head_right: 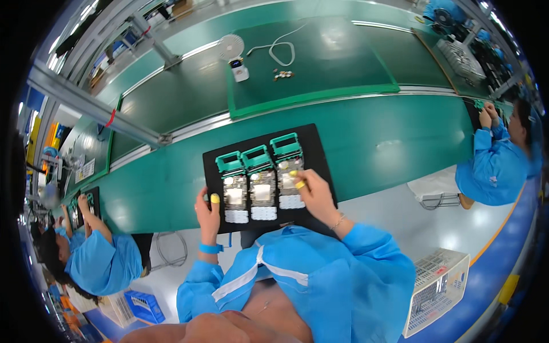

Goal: Manually assemble components onto circuit boards on a factory production line.

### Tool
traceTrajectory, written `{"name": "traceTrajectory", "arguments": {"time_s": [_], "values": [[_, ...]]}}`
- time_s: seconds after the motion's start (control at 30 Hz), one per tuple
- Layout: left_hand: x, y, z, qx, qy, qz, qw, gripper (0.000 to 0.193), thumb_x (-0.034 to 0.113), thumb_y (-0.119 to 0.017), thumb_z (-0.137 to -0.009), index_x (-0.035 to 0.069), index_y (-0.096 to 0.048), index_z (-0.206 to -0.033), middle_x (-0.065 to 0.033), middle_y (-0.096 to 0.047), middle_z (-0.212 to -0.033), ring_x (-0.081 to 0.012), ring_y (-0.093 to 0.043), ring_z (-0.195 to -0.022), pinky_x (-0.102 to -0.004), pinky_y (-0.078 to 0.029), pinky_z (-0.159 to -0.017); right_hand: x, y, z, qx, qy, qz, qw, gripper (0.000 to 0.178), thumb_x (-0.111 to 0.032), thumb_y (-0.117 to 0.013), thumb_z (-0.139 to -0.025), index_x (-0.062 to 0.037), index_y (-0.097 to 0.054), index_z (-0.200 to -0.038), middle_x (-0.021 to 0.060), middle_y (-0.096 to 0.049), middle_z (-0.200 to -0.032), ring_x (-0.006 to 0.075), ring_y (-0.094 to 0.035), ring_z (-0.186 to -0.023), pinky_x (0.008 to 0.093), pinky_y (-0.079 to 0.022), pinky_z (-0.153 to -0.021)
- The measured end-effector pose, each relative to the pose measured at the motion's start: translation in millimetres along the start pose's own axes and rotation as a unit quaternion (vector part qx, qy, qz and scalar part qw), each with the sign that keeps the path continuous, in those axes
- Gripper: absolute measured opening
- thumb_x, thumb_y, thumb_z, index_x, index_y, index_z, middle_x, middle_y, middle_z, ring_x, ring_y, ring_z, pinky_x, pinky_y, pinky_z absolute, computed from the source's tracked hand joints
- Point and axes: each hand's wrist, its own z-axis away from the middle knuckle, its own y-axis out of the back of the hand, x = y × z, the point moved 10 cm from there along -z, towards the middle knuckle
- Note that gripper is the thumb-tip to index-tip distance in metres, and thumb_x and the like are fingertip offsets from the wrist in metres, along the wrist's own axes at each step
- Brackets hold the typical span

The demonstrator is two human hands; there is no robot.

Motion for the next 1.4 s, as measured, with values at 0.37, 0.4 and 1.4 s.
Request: {"name": "traceTrajectory", "arguments": {"time_s": [0.37,0.4,1.4], "values": [[-4.5,-3.4,-33.1,-0.290,-0.075,0.368,0.880,0.051,0.027,-0.052,-0.094,0.004,-0.035,-0.136,-0.0127,-0.053,-0.112,-0.0164,-0.055,-0.089,-0.0271,-0.046,-0.075,-75.2,-197.8,21.2,0.113,0.058,0.344,0.930,0.049,-0.023,-0.074,-0.072,-0.0088,-0.055,-0.115,0.0099,-0.052,-0.101,0.0293,-0.061,-0.074,0.0371,-0.050,-0.059],[-2.5,-6.3,-27.1,-0.360,-0.022,0.405,0.840,0.045,0.030,-0.039,-0.099,0.008,-0.032,-0.138,-0.0126,-0.035,-0.138,-0.0190,-0.047,-0.109,-0.0305,-0.045,-0.087,-76.8,-207.3,18.9,0.127,0.047,0.379,0.916,0.050,-0.025,-0.074,-0.071,-0.0089,-0.055,-0.115,0.0099,-0.052,-0.101,0.0291,-0.062,-0.073,0.0374,-0.050,-0.058],[14.9,334.6,29.4,-0.632,-0.033,0.759,0.155,0.099,0.075,-0.042,-0.079,-0.003,-0.025,-0.137,-0.0222,-0.034,-0.119,-0.0296,-0.044,-0.097,-0.0429,-0.046,-0.073,-60.9,-248.6,-21.4,0.261,0.116,0.509,0.812,0.028,-0.013,-0.064,-0.072,-0.0115,-0.061,-0.100,0.0039,-0.057,-0.101,0.0270,-0.062,-0.073,0.0361,-0.052,-0.060]]}}
